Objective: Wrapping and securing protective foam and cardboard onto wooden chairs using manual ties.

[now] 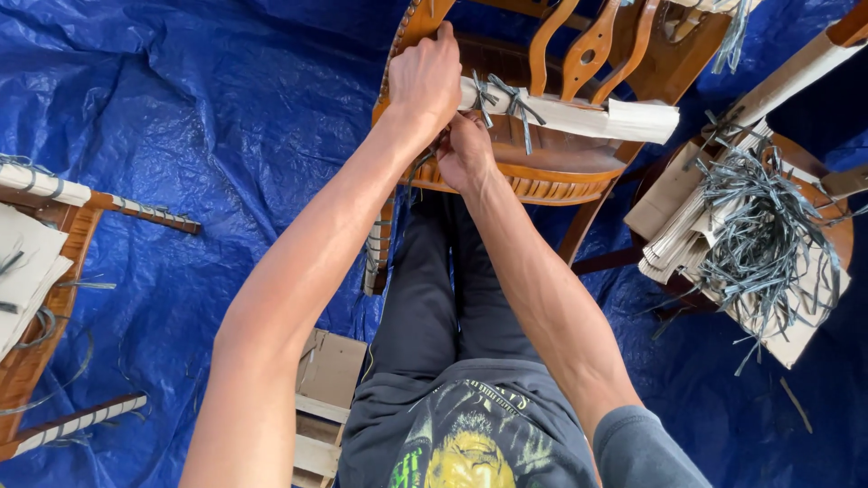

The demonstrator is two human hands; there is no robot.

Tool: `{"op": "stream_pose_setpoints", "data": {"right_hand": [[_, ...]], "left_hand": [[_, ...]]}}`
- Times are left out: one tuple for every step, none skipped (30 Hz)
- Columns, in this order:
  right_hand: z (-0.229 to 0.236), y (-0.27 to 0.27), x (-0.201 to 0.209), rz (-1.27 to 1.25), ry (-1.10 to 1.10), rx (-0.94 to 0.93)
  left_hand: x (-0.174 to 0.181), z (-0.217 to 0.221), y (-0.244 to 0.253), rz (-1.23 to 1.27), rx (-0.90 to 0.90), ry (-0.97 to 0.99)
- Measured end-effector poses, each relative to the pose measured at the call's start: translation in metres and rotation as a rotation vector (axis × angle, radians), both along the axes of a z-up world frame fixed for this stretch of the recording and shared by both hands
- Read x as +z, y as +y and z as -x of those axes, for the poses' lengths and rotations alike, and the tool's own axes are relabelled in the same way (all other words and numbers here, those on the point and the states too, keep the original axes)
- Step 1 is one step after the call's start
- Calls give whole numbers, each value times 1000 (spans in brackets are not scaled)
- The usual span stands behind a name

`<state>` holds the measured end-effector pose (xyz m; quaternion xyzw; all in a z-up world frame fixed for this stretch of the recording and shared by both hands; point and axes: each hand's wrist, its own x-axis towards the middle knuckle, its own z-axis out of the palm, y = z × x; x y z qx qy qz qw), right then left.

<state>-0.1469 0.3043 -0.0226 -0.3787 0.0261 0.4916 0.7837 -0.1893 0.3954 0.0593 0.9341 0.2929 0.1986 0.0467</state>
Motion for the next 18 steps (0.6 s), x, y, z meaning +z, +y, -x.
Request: {"op": "stream_pose_setpoints", "data": {"right_hand": [[1, -1, 2, 8, 1, -11], [0, -1, -1, 10, 5, -8], [0, -1, -4, 35, 6, -30], [-1, 0, -6, 58, 6, -55], [-1, -1, -6, 57, 10, -54], [-2, -4, -6, 52, -21, -30], [-2, -7, -7, 47, -51, -5], [4, -10, 1, 46, -48, -4], [10, -14, 9, 91, -123, 32], [15, -18, 17, 137, -198, 65], [21, -23, 21, 136, -195, 63], [26, -29, 26, 158, -263, 77], [31, -35, 30, 181, -331, 91], [32, -39, 33, 182, -331, 90], [33, -42, 37, 230, -549, 181], [34, -45, 41, 277, -768, 272], [29, -48, 51, 277, -767, 272], [25, -50, 60, 284, -1011, 273]], "left_hand": [[-4, -7, 2, -16, 25, -8], [-2, -7, 1, -14, 28, -4], [0, -8, -1, -15, 43, -44], [2, -9, -3, -18, 55, -83], [4, -4, -3, -19, 56, -80], [5, 0, -5, 9, -8, -145], [7, 4, -7, 38, -73, -210], [11, 10, -10, 37, -72, -207], [16, 16, -13, 49, -123, -291], [21, 21, -17, 62, -178, -375], [18, 26, -14, 61, -180, -373], [15, 30, -13, 107, -204, -422], [12, 35, -11, 153, -228, -471], [23, 44, -15, 154, -229, -471], [35, 55, -19, 221, -211, -493], [46, 65, -23, 287, -191, -515], [43, 69, -22, 288, -191, -515], [40, 74, -19, 278, -197, -544]]}}
